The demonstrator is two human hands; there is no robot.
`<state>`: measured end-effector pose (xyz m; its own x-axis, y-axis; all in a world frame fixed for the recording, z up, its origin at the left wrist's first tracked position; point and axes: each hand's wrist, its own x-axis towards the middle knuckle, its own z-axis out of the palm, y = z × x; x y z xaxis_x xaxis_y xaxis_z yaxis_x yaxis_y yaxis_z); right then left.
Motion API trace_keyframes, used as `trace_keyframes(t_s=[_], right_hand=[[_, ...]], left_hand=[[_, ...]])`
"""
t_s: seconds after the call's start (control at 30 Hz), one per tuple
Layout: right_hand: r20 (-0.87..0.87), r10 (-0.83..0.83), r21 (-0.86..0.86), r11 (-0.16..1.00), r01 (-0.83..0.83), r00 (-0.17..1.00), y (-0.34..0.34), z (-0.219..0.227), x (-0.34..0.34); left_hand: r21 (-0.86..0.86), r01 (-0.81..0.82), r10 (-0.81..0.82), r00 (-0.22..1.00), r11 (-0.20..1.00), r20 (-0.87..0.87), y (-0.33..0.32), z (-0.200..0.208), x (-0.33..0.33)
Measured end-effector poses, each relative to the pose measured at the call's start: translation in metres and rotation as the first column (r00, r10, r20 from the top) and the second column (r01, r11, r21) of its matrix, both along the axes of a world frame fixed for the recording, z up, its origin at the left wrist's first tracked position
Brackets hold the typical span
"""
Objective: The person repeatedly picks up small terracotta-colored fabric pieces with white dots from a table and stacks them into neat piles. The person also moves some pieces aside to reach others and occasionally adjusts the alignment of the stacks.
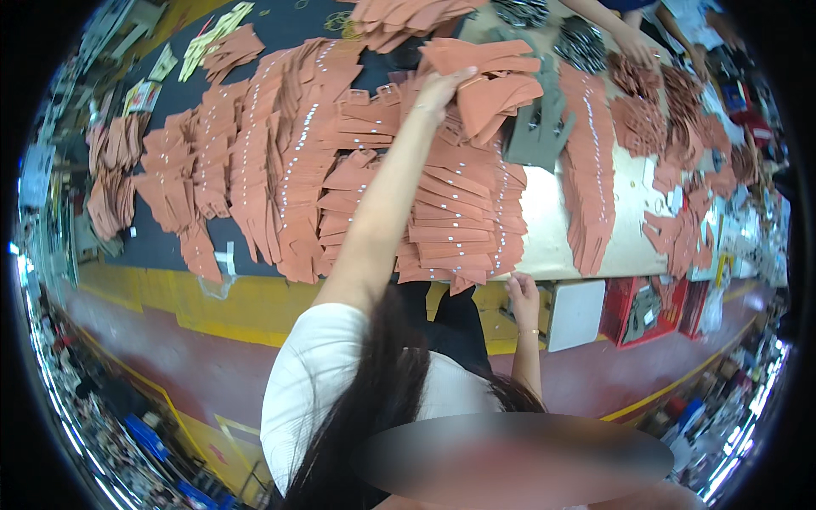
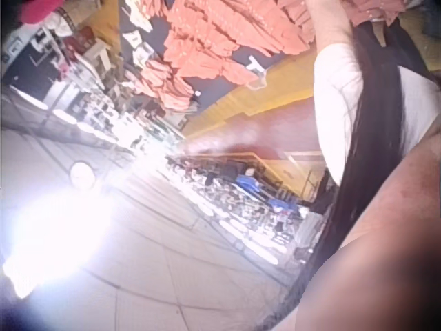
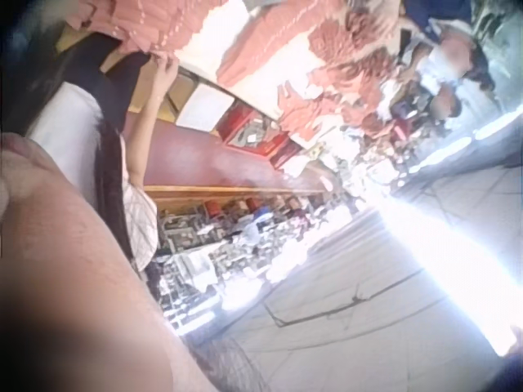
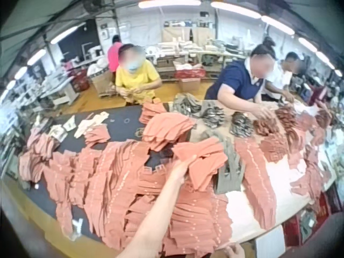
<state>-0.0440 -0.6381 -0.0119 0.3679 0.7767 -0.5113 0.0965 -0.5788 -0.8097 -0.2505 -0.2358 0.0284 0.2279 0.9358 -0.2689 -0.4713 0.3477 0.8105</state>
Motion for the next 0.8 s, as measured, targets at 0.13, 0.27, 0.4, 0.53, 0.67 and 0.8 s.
trace_keyframes(t_s=[0.13,0.27,0.4,0.53,0.67,0.8], right_hand=[[-0.054,-0.053,-0.05,0.997,0.05,0.997,-0.021,0.012,0.006],[-0.053,-0.124,-0.084,0.989,0.119,0.991,-0.028,0.02,0.014],[-0.06,-0.13,-0.024,0.991,0.129,0.99,-0.013,0.025,0.03],[-0.029,-0.093,0.016,0.996,0.093,0.995,0.019,0.033,0.051],[-0.007,-0.019,0.061,0.998,0.019,1.0,0.061,0.044,0.083],[-0.008,0.075,0.122,0.99,-0.074,0.997,0.105,0.046,0.128]], left_hand=[[0.049,-0.212,0.185,0.694,0.976,-0.696,0.031,-0.06,0.0],[0.156,-0.303,0.265,0.363,0.94,-0.893,0.021,-0.076,0.004],[0.186,-0.306,0.319,0.474,0.934,-0.82,-0.004,-0.059,-0.005],[0.251,-0.107,0.248,0.726,0.962,-0.642,-0.061,-0.036,-0.023],[0.178,-0.005,0.101,0.839,0.984,-0.534,-0.135,-0.008,-0.043],[0.099,-0.153,0.182,0.853,0.983,-0.49,-0.192,0.008,-0.071]])
